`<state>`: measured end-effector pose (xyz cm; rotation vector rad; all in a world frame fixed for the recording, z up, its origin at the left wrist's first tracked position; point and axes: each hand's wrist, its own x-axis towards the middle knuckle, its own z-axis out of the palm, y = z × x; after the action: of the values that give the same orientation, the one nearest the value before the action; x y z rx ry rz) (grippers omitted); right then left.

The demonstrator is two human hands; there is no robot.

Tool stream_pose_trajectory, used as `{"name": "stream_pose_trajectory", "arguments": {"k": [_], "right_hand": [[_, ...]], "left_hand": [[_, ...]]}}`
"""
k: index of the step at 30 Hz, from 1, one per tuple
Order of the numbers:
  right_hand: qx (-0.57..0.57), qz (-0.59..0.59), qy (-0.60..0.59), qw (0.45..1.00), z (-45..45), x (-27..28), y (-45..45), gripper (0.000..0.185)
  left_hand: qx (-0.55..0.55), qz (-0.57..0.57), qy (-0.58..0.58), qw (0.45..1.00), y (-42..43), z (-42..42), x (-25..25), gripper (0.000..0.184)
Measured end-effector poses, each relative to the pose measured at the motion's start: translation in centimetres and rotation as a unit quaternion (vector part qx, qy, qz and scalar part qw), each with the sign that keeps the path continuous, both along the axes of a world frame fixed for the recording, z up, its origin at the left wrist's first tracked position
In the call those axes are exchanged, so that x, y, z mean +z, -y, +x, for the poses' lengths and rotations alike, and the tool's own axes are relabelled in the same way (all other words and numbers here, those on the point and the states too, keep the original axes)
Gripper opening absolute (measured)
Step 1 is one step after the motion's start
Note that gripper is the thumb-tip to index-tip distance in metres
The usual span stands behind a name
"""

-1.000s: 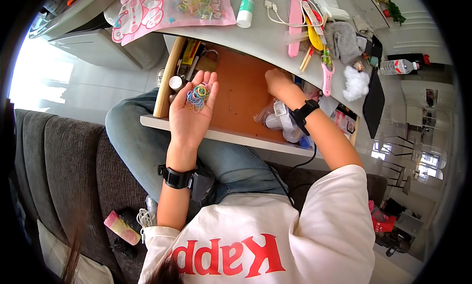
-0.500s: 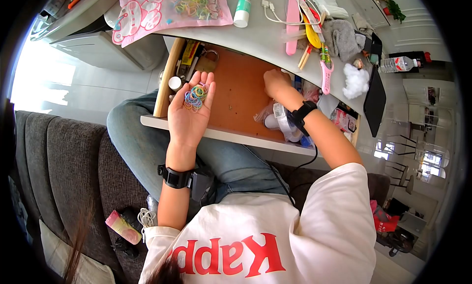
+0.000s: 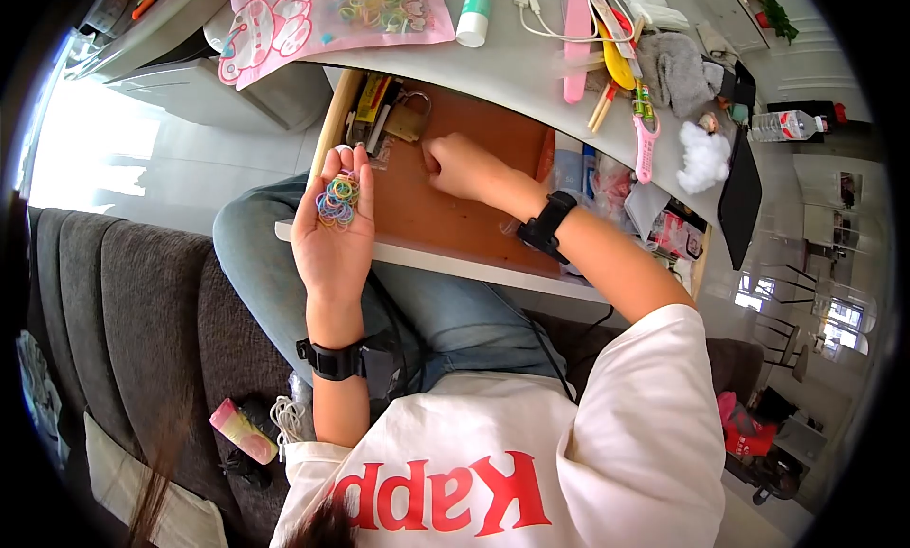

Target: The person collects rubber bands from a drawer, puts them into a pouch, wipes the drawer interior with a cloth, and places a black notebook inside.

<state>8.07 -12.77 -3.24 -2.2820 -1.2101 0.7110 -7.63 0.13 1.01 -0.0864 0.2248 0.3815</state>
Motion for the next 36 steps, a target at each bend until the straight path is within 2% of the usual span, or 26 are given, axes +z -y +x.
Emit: {"name": "stream_pose_trajectory", "arguments": {"k": [4, 7, 10, 16, 22, 25, 31, 36], "right_hand": [[-0.02, 0.002, -0.019, 1.0, -0.6, 0.2, -0.1, 0.014], [-0.004, 0.009, 0.026, 1.0, -0.7, -0.3, -0.3, 0.02], [0.006, 0.047, 0.025, 0.999, -0.6, -0.8, -0.1, 0.022], [0.041, 0.014, 0.108, 0.993, -1.1, -0.7, 0.0, 0.015], [0.057, -0.081, 0.085, 0.991, -1.4, -0.3, -0.2, 0.012], [0.065, -0.083, 0.083, 0.991, -1.3, -0.3, -0.2, 0.012], [0.077, 0.013, 0.141, 0.987, -1.0, -1.6, -0.9, 0.017], [0.045, 0.017, 0.09, 0.995, -0.9, -1.1, -1.5, 0.016]], "left_hand": [[0.011, 0.017, 0.006, 1.0, 0.3, 0.2, -0.2, 0.032], [0.01, 0.025, -0.011, 1.0, 0.1, 0.2, -0.1, 0.032], [0.004, 0.01, 0.022, 1.0, 0.1, 0.0, -0.2, 0.032], [0.01, 0.031, 0.012, 0.999, 0.2, 0.1, -0.3, 0.032], [0.009, 0.032, 0.02, 0.999, 0.2, 0.1, -0.4, 0.033], [0.009, 0.032, 0.027, 0.999, 0.3, 0.1, -0.5, 0.033], [0.008, 0.031, 0.024, 0.999, 0.3, 0.1, -0.5, 0.033], [0.007, 0.005, 0.048, 0.999, 0.2, 0.0, -0.6, 0.034]]}}
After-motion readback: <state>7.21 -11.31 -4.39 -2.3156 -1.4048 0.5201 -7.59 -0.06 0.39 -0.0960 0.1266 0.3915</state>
